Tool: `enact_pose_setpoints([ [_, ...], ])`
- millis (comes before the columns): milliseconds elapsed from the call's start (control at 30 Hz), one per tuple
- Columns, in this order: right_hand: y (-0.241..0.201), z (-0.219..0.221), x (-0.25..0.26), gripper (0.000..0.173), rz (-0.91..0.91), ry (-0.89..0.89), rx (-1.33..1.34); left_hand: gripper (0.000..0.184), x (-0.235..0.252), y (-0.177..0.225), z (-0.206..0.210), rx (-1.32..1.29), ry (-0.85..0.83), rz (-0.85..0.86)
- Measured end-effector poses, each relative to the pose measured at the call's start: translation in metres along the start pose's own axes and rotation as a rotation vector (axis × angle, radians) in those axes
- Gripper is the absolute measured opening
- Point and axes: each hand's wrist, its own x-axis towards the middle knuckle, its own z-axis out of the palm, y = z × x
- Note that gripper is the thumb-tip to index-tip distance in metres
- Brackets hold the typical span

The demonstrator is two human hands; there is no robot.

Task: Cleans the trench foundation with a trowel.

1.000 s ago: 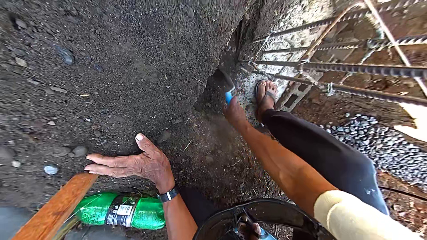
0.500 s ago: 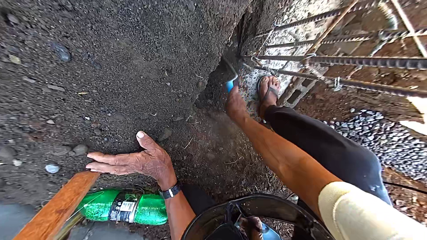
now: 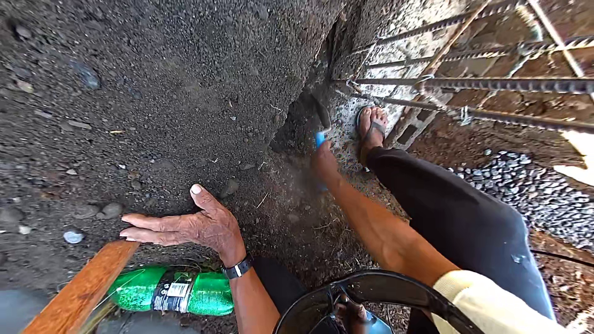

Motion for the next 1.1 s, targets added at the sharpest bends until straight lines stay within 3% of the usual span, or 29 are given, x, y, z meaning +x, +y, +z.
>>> enact_pose_setpoints([
  [100, 0.021, -0.021, 0.000, 0.051, 0.057, 0.014, -0.036, 0.106, -0.001, 0.002, 0.000, -0.013, 0.008, -0.004],
  [200, -0.002, -0.039, 0.027, 0.056, 0.095, 0.084, 0.010, 0.105, -0.001, 0.002, 0.000, -0.007, 0.000, -0.010],
  [300, -0.012, -0.016, 0.026, 0.059, 0.042, 0.055, 0.025, 0.107, -0.001, 0.001, -0.001, -0.005, 0.001, -0.004],
  [433, 0.021, -0.002, -0.007, 0.051, 0.042, -0.063, -0.030, 0.106, -0.002, 0.002, -0.002, 0.011, 0.004, 0.000],
  [567, 0.004, -0.034, 0.030, 0.054, -0.007, 0.050, -0.031, 0.106, -0.001, 0.005, -0.001, 0.002, 0.001, -0.002],
  [667, -0.009, -0.028, 0.048, 0.056, -0.038, 0.085, -0.064, 0.107, -0.002, 0.003, -0.002, 0.012, -0.011, -0.011],
  [800, 0.017, -0.008, 0.013, 0.052, -0.073, -0.056, -0.151, 0.107, -0.002, 0.004, -0.002, 0.029, -0.006, -0.015],
  [900, 0.045, -0.009, 0.002, 0.050, -0.079, -0.084, 0.007, 0.108, -0.002, 0.007, -0.002, 0.012, -0.024, -0.032],
  [1000, 0.048, -0.007, 0.025, 0.051, -0.070, -0.053, 0.187, 0.107, -0.001, 0.002, -0.002, 0.009, -0.021, -0.023],
  [1100, 0.052, -0.008, 0.048, 0.045, -0.104, -0.013, 0.198, 0.107, -0.003, 0.003, -0.002, 0.001, -0.017, -0.004],
])
